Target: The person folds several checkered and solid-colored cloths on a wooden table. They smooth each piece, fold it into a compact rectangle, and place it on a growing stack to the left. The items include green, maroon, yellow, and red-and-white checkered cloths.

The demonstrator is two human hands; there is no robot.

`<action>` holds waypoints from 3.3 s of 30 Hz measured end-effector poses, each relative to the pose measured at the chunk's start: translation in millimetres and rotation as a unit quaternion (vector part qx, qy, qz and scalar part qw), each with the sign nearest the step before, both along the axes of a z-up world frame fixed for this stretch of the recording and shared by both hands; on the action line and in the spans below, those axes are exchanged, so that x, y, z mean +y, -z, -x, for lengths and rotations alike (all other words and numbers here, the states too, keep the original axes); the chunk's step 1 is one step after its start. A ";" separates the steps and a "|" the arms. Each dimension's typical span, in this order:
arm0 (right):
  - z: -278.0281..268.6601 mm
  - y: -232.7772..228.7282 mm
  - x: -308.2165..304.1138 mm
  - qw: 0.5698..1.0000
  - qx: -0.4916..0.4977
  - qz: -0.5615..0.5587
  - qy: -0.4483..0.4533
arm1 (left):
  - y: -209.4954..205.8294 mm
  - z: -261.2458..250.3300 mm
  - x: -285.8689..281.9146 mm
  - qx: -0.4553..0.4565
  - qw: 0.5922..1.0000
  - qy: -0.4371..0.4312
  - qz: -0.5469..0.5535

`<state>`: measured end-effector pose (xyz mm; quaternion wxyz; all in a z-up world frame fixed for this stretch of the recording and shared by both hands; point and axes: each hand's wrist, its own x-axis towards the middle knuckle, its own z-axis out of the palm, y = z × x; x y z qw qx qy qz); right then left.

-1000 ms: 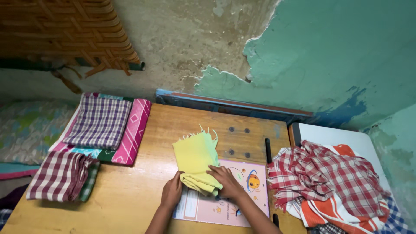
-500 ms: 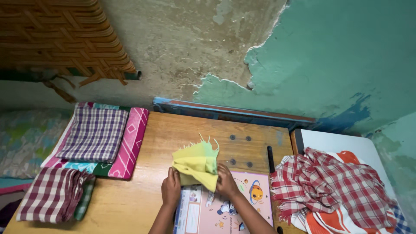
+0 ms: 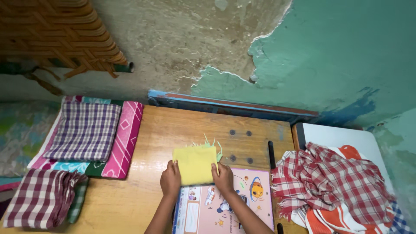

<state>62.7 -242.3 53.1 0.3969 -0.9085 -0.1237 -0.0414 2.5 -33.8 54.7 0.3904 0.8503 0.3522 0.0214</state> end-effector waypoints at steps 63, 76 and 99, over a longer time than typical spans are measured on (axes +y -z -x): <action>-20.4 62.7 17.7 0.954 0.224 -0.150 0.135 | 13.2 -1.9 26.0 0.100 0.982 0.016 0.157; -4.8 -0.5 107.7 0.815 0.477 -0.330 -0.007 | 73.7 54.3 94.5 -0.166 0.926 -0.150 0.305; 161.0 -73.5 431.3 0.743 0.553 -0.327 -0.187 | -112.4 176.0 416.9 0.052 0.946 -0.176 -0.269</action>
